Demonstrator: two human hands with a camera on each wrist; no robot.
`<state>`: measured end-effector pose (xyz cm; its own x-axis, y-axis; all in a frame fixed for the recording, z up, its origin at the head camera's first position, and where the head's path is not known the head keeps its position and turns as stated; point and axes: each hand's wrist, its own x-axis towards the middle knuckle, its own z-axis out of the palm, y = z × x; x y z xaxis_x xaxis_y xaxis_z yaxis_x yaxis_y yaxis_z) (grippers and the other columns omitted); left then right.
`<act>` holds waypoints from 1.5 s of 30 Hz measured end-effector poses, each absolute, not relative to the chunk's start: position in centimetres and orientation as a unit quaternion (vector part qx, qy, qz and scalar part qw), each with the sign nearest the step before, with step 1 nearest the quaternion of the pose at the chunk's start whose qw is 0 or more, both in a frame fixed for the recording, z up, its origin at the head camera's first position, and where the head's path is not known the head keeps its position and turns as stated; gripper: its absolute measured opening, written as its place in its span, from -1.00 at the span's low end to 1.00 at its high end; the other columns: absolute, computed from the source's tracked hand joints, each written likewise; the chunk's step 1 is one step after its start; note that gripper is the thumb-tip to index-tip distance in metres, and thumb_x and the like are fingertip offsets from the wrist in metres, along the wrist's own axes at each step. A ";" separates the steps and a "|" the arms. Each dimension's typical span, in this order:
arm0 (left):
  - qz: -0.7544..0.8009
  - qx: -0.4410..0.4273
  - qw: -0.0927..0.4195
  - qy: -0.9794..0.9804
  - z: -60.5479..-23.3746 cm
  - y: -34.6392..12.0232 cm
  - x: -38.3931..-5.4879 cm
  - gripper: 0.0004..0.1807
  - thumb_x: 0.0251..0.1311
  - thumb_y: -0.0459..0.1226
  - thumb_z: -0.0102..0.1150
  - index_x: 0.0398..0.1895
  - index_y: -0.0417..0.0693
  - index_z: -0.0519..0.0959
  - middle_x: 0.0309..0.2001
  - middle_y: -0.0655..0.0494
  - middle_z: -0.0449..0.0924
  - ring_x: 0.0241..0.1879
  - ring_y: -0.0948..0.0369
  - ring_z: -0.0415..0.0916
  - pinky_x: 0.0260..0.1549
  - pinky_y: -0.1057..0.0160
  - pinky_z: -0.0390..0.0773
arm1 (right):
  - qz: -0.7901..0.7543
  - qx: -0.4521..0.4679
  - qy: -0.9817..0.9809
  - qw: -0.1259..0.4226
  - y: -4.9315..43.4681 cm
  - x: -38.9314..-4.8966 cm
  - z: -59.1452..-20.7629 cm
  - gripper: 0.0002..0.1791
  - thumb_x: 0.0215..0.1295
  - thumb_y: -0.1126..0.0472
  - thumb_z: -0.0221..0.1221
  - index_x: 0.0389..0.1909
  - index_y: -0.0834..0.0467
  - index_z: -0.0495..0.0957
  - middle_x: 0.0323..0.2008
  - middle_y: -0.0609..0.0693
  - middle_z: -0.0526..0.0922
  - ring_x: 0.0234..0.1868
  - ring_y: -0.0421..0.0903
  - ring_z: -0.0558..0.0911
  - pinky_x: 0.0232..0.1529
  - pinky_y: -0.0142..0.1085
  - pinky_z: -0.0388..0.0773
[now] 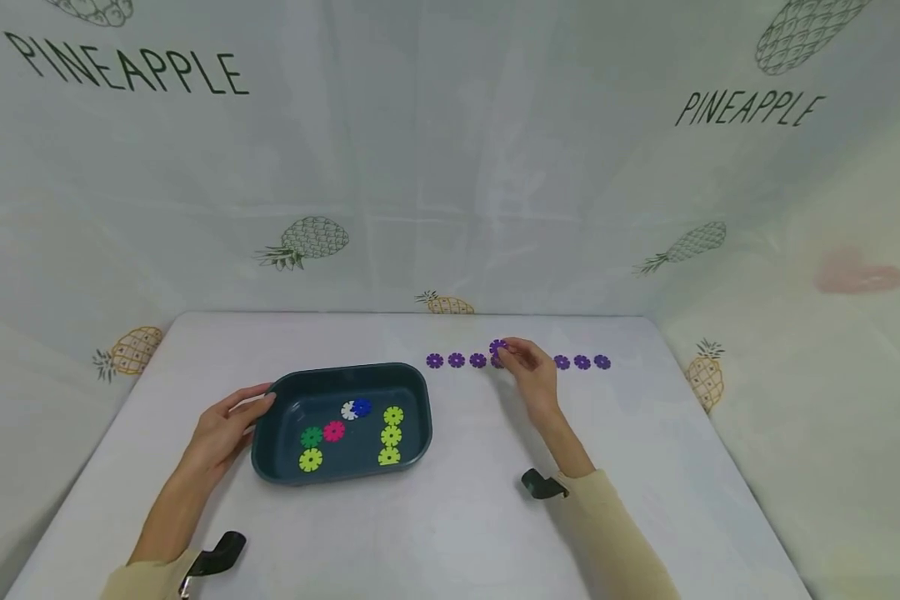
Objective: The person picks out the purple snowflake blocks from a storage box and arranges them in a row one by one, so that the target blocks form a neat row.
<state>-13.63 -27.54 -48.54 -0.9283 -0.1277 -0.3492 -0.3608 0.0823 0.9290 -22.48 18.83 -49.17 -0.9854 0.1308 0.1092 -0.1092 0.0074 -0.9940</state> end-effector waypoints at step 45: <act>0.646 -0.163 0.091 0.740 -48.6 -27.5 -13.5 -0.31 0.30 0.14 0.32 0.38 0.02 0.47 -0.14 0.49 0.65 -0.10 0.41 0.52 -0.15 0.38 0.54 | 0.676 -0.214 -0.688 0.153 34.8 -23.6 -49.2 -0.59 0.42 0.44 0.22 0.23 0.47 0.48 -0.19 -0.05 0.64 -0.18 -0.24 0.68 -0.06 -0.47 0.60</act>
<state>-13.54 -27.54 -48.61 -0.9305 -0.1227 -0.3452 -0.3587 0.1132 0.9266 -23.61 34.82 -49.23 -0.8619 0.5009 -0.0788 0.0880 -0.0053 -0.9961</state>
